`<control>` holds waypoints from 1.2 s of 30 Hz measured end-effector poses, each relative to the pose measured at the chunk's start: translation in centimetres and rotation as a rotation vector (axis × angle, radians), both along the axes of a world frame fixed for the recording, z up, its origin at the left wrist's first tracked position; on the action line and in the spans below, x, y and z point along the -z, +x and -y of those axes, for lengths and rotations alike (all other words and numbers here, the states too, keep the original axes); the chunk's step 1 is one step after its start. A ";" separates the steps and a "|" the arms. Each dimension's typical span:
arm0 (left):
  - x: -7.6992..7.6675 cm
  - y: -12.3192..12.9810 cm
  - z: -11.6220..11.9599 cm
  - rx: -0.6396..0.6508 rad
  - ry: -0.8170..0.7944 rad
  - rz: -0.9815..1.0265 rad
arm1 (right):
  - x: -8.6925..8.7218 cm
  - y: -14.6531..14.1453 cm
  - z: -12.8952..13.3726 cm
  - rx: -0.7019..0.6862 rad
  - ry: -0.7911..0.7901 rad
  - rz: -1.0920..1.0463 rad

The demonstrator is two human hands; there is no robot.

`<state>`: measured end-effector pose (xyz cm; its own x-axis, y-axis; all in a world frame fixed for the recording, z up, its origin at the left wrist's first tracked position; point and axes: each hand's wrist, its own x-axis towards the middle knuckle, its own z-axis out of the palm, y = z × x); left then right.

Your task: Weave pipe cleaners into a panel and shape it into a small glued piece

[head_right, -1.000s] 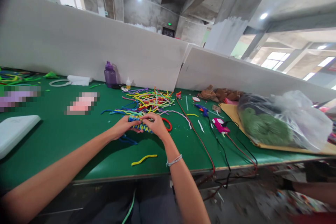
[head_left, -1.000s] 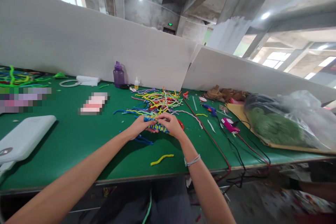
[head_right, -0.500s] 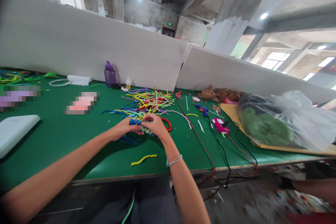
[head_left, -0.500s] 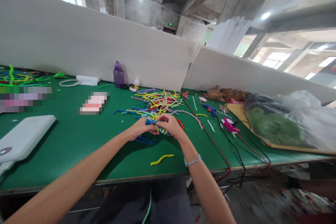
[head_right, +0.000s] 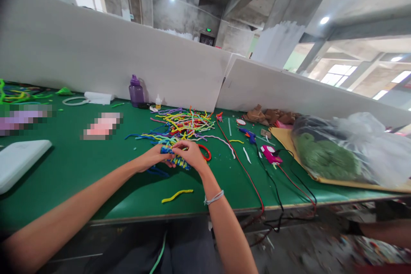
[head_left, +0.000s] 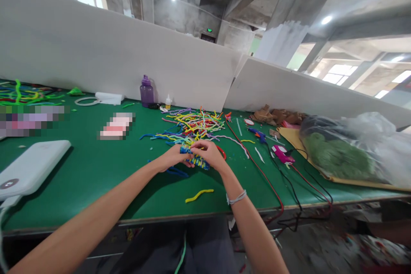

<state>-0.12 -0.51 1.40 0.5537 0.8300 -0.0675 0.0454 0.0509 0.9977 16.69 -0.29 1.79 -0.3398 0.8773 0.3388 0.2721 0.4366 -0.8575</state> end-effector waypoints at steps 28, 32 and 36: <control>0.4 0.0 -0.2 -0.012 -0.080 0.078 | 0.0 0.2 -0.1 0.015 0.111 0.051; 0.6 0.0 -0.5 -0.049 -0.107 0.108 | 0.0 0.5 -0.5 0.053 -0.089 -0.105; 0.6 -0.1 -0.4 0.022 -0.084 0.060 | -0.2 0.9 -0.4 0.040 -0.382 -0.162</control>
